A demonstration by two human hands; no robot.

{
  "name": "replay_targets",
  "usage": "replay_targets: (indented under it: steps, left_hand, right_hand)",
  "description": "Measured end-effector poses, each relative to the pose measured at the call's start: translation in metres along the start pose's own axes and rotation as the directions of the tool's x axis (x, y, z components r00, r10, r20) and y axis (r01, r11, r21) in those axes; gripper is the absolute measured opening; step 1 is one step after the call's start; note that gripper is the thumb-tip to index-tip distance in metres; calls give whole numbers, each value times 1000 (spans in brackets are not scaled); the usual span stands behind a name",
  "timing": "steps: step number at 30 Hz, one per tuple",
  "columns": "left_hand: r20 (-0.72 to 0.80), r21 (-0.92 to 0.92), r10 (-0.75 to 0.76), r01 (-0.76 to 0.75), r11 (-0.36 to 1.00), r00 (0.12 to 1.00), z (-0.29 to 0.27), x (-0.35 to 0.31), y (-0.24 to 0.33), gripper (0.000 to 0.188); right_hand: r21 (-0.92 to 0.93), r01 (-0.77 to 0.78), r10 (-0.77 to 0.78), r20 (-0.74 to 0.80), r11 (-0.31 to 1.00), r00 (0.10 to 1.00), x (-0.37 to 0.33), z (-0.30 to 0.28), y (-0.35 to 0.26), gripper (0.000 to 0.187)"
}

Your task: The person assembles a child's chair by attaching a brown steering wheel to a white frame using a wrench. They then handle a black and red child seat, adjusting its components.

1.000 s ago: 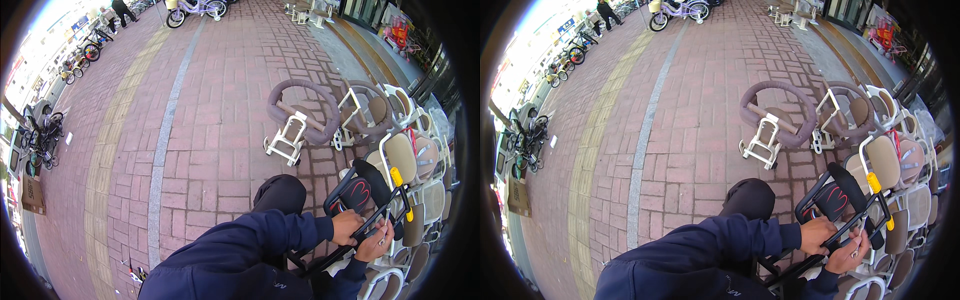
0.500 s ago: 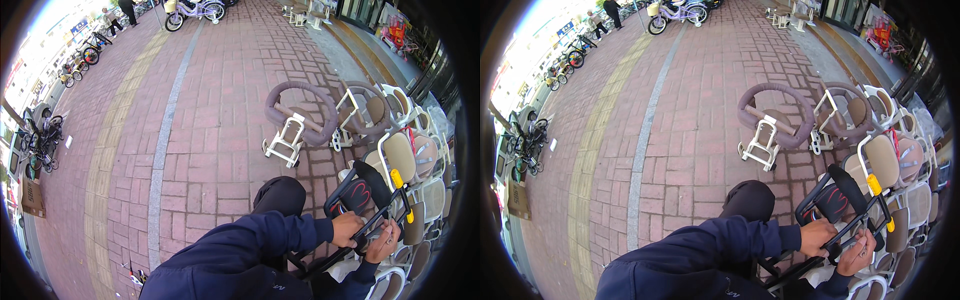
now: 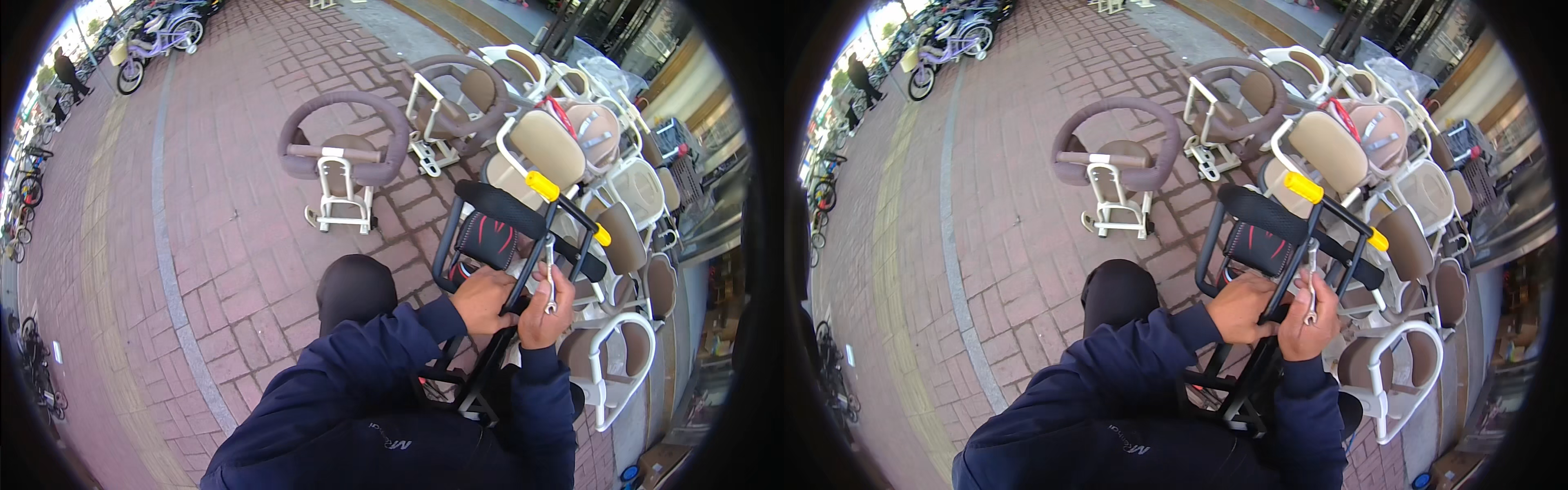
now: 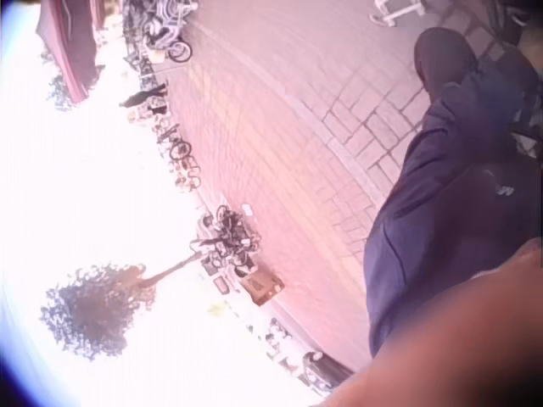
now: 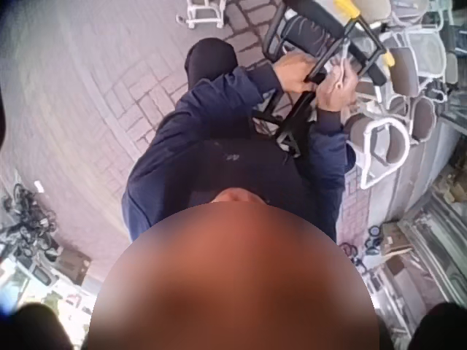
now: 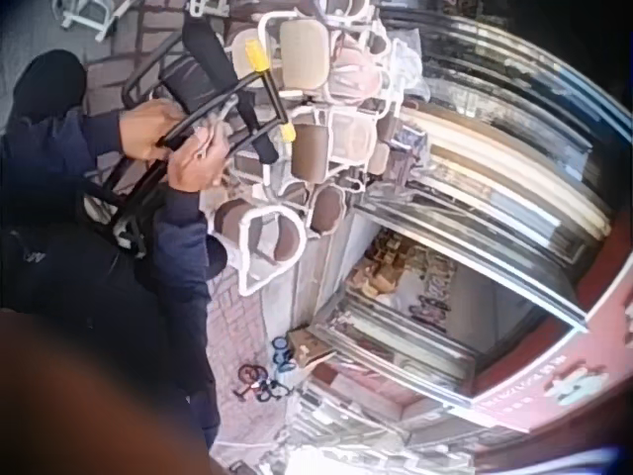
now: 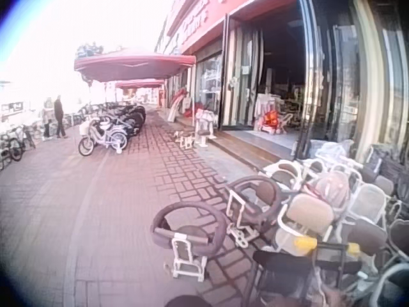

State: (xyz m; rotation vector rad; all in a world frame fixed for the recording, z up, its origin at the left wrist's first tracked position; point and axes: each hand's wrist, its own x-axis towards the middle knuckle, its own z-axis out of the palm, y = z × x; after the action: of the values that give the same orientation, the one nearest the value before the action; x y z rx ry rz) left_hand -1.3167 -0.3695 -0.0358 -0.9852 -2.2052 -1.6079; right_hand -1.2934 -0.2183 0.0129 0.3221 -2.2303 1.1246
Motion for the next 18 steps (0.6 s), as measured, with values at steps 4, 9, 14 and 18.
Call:
replay_targets:
  steps: [4,9,14,18]
  left_hand:
    - [45,1,-4,4,1000,999,-11,0,4,49]
    - [63,-19,-5,6,1000,998,-18,5,13,49]
    - [113,-26,-24,28,999,993,-21,7,16,52]
    - [122,-4,-27,28,1000,992,-20,6,14,51]
  right_hand:
    - [-86,174,-174,10,981,985,-3,5,1,29]
    - [-96,269,-265,44,959,963,13,-3,-8,26]
    - [-97,239,-230,99,966,968,33,-20,-15,23]
    - [-173,425,-392,195,889,899,38,-22,-11,28]
